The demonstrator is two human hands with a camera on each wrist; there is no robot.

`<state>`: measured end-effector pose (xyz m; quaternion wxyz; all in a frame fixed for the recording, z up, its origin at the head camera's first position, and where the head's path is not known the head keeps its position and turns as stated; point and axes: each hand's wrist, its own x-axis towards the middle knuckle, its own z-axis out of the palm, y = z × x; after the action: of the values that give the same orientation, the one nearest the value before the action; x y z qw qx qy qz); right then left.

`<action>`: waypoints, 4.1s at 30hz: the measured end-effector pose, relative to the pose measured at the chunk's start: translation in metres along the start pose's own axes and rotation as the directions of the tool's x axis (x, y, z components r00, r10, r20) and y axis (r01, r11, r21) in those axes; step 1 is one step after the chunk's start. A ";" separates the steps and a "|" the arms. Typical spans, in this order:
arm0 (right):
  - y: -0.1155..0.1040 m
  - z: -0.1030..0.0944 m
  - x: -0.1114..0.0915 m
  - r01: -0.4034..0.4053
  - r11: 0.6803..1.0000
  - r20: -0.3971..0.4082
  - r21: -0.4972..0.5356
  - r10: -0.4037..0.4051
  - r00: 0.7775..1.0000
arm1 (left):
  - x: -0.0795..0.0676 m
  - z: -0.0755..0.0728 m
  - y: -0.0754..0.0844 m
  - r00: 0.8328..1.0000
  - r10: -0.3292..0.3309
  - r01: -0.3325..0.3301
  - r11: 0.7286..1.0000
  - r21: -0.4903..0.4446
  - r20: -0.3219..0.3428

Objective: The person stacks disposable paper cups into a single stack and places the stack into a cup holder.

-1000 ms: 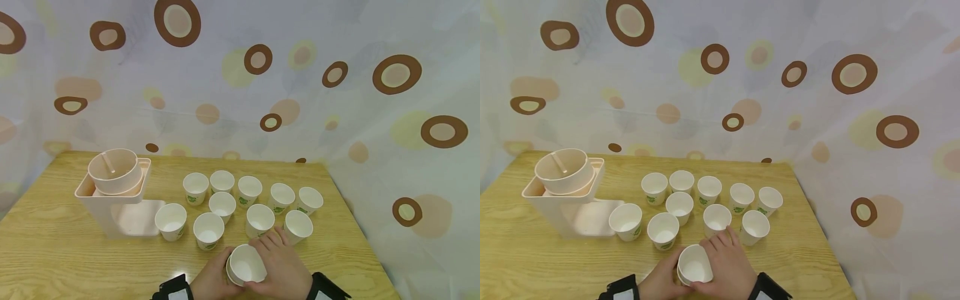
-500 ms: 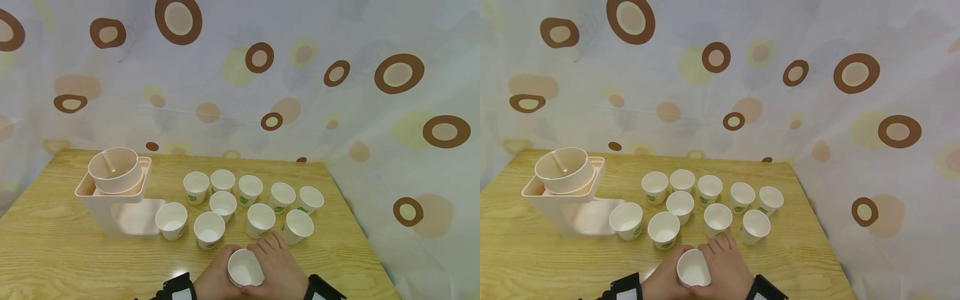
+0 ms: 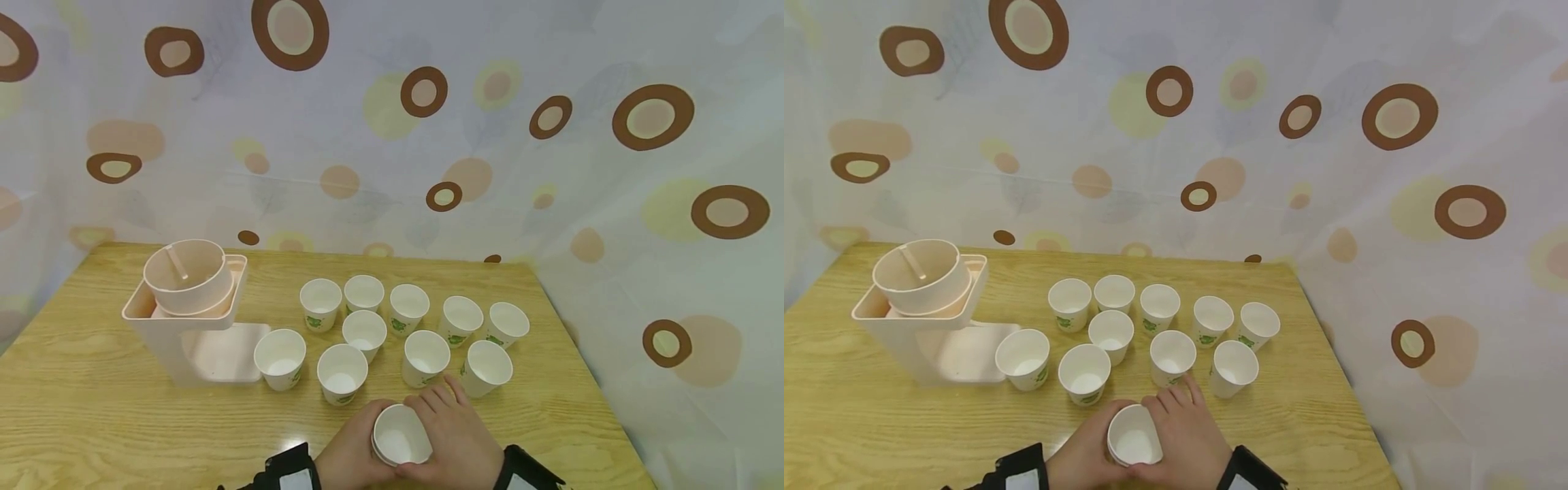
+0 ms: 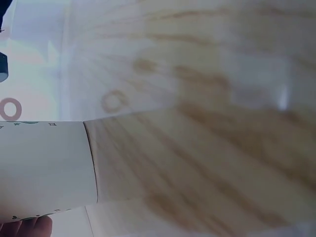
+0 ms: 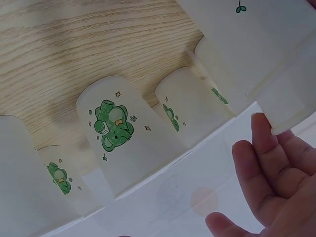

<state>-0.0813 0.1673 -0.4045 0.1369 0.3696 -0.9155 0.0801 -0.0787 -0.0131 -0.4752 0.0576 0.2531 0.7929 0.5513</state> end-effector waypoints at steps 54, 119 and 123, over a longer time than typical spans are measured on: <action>0.067 -0.016 -0.006 -0.461 0.887 -0.180 0.029 0.458 0.870 | 0.012 -0.008 0.004 0.990 -0.119 0.123 0.991 -0.048 0.078; 0.042 -0.022 -0.013 -0.414 0.909 -0.293 0.049 0.410 0.864 | 0.012 -0.002 0.001 0.997 -0.077 0.076 0.996 -0.050 -0.011; 0.038 -0.024 -0.012 -0.398 0.915 -0.306 0.057 0.396 0.866 | 0.012 -0.002 0.001 0.997 -0.078 0.077 0.996 -0.050 -0.009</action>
<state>-0.0952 0.2087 -0.3875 0.2613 0.1556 -0.9391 0.1600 -0.0897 -0.0090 -0.4713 0.0807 0.2176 0.7884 0.5697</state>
